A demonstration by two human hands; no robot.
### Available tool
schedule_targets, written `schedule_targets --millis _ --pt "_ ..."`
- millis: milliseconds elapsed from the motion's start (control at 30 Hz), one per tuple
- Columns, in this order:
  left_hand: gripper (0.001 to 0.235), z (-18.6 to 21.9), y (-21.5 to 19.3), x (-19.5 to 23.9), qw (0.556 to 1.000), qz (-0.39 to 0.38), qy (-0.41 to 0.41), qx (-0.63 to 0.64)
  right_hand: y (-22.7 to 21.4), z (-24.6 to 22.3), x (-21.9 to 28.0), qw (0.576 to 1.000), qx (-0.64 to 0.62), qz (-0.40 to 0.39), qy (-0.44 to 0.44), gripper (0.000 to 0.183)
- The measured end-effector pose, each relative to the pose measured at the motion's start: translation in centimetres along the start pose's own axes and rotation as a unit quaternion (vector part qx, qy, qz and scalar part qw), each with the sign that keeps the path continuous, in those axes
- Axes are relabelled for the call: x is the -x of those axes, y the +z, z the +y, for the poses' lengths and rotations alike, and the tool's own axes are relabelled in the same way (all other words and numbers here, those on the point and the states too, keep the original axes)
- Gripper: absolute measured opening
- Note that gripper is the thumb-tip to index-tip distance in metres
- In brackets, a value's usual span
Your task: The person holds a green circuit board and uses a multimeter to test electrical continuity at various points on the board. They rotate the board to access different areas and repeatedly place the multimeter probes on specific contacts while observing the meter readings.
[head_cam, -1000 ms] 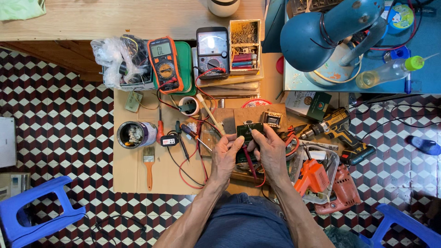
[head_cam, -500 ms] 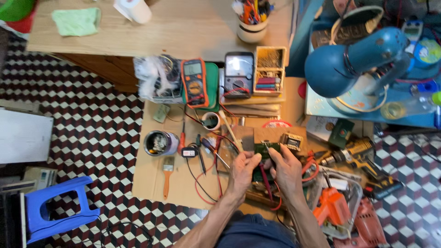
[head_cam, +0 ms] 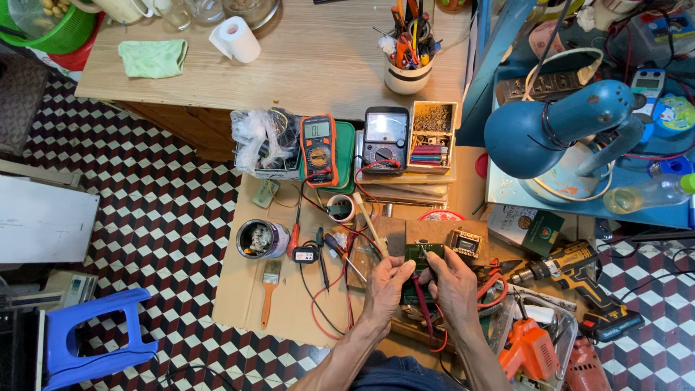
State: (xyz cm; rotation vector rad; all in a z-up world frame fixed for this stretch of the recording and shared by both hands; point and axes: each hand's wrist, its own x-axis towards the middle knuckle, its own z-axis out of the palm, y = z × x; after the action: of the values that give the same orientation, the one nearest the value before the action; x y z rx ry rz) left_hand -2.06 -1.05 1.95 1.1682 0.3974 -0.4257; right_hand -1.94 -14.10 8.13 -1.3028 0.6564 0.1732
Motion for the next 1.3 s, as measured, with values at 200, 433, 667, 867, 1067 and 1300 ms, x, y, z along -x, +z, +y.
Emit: schedule_targets --millis 200,433,667,867,1067,1300 --pt "0.034 0.3 -0.6 -0.1 0.997 -0.047 0.002 0.061 0.3 -0.1 -0.1 1.000 0.019 -0.003 -0.020 0.025" --pt "0.034 0.7 -0.6 0.2 0.999 -0.032 -0.011 0.040 0.4 -1.4 1.0 0.999 0.038 -0.021 -0.015 0.026" --pt "0.033 1.4 -0.3 0.5 0.999 -0.028 -0.019 0.017 0.5 -1.9 1.1 0.999 0.043 -0.007 -0.003 0.028" --pt "0.031 1.5 -0.2 0.6 0.999 -0.025 -0.022 0.011 0.4 -1.5 1.0 0.999 0.043 -0.004 -0.009 0.029" --pt "0.031 1.6 -0.2 0.7 0.999 -0.029 -0.024 0.021 0.4 -1.6 0.9 0.999 0.045 -0.002 0.003 0.030" --pt "0.032 1.7 -0.3 0.7 0.999 -0.032 -0.022 0.032 0.4 -1.6 0.9 0.999 0.032 -0.010 -0.006 0.030"
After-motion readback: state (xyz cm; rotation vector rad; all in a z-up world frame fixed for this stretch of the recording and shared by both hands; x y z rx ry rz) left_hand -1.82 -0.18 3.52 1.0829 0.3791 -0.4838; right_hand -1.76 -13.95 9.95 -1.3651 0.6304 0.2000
